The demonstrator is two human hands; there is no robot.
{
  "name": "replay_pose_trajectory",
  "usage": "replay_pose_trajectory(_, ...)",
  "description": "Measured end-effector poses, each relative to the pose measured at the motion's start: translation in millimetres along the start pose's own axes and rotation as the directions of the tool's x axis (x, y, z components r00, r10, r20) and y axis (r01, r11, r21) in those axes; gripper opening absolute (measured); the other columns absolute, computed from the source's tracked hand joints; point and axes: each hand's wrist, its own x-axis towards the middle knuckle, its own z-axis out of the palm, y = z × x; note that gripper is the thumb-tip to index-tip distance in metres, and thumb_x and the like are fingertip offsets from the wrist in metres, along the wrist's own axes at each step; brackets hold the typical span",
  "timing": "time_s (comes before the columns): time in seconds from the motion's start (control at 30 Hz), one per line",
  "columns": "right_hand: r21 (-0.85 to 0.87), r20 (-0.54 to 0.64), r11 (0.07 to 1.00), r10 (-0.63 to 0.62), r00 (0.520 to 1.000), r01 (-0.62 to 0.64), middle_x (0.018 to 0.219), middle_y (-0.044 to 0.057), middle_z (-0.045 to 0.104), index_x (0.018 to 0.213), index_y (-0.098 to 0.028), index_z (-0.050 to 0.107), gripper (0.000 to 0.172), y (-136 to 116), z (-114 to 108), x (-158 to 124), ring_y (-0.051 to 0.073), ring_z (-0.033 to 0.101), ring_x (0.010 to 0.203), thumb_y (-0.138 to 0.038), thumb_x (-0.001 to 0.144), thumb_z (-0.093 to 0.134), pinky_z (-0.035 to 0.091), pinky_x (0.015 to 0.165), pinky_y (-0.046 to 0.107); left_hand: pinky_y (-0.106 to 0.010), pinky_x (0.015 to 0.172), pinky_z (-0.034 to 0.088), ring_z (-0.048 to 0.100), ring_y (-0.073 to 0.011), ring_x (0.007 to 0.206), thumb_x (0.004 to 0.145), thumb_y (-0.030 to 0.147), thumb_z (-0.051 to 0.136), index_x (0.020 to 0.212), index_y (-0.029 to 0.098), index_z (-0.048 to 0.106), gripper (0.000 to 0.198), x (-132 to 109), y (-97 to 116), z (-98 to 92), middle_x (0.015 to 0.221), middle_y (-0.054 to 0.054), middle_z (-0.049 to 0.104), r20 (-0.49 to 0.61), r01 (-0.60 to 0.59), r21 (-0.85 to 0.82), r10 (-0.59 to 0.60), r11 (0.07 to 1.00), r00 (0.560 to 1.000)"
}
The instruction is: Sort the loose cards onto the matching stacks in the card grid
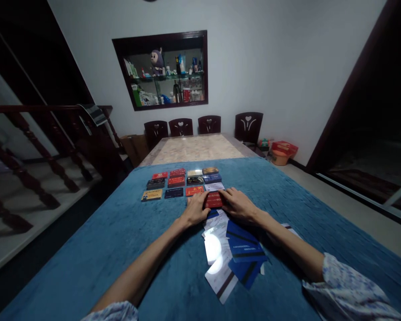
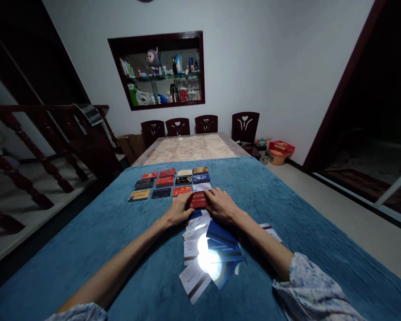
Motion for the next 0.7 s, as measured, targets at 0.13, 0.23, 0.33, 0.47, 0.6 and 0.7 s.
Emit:
replay_pose_trajectory(0.13,0.014,0.018,1.0,0.011,1.0,-0.011,0.117,0.016,0.061,0.139,-0.014,0.047,0.056,0.2,-2.9,1.3,0.028,0.051,0.107,-0.028,0.086,0.063,0.041,0.084,0.038,-0.048,0.107,0.038,0.051,-0.0308,0.126,0.079,0.018,0.063,0.139,0.015,0.045,0.063,0.5,1.6,-5.4,0.137,-0.016,0.056,0.014,0.004,0.008,-0.004,1.0,1.0)
replay_pose_trajectory(0.23,0.01,0.054,1.0,0.016,0.998,-0.017,0.118,0.016,0.06,0.136,-0.016,0.05,0.055,-0.5,-7.4,5.5,0.029,0.051,0.108,-0.03,0.086,0.066,0.041,0.084,0.038,-0.049,0.106,0.037,0.05,-0.0308,0.126,0.08,0.018,0.062,0.137,0.017,0.046,0.06,1.3,2.6,-9.8,0.135,-0.015,0.057,0.024,0.004,0.036,-0.004,0.999,1.0)
replay_pose_trajectory(0.33,-0.011,0.105,1.0,0.003,0.994,-0.002,0.118,0.014,0.06,0.13,-0.018,0.054,0.05,-0.6,-15.8,11.4,0.029,0.052,0.108,-0.032,0.084,0.069,0.042,0.082,0.036,-0.049,0.103,0.037,0.05,-0.0308,0.123,0.082,0.021,0.063,0.134,0.018,0.048,0.054,2.6,4.3,-15.0,0.129,-0.014,0.058,0.043,0.026,0.082,-0.029,0.996,0.999)
replay_pose_trajectory(0.47,-0.042,0.14,0.998,-0.035,0.99,0.041,0.111,0.013,0.062,0.12,-0.018,0.059,0.04,1.7,-29.2,20.1,0.028,0.053,0.104,-0.032,0.084,0.069,0.041,0.078,0.034,-0.047,0.098,0.039,0.049,-0.0303,0.119,0.083,0.025,0.064,0.124,0.019,0.054,0.043,4.6,7.3,-22.9,0.124,-0.013,0.055,0.059,0.037,0.14,-0.046,0.989,0.997)
replay_pose_trajectory(0.6,-0.01,0.157,0.996,-0.087,0.984,0.089,0.102,0.011,0.063,0.102,-0.019,0.064,0.025,4.6,-40.3,31.9,0.027,0.054,0.098,-0.029,0.081,0.072,0.04,0.074,0.032,-0.046,0.097,0.038,0.046,-0.0287,0.119,0.082,0.022,0.063,0.121,0.02,0.055,0.04,7.9,8.1,-34.7,0.127,-0.011,0.053,0.051,0.009,0.194,-0.02,0.981,0.999)
replay_pose_trajectory(0.7,0.043,0.138,0.989,-0.144,0.98,0.139,0.1,0.009,0.064,0.094,-0.019,0.065,0.018,5.1,-46.6,45.7,0.025,0.055,0.095,-0.026,0.08,0.072,0.039,0.073,0.03,-0.048,0.096,0.038,0.044,-0.0309,0.119,0.082,0.024,0.064,0.116,0.02,0.057,0.034,12.1,6.0,-48.8,0.124,-0.011,0.054,0.068,0.025,0.235,-0.042,0.972,0.997)
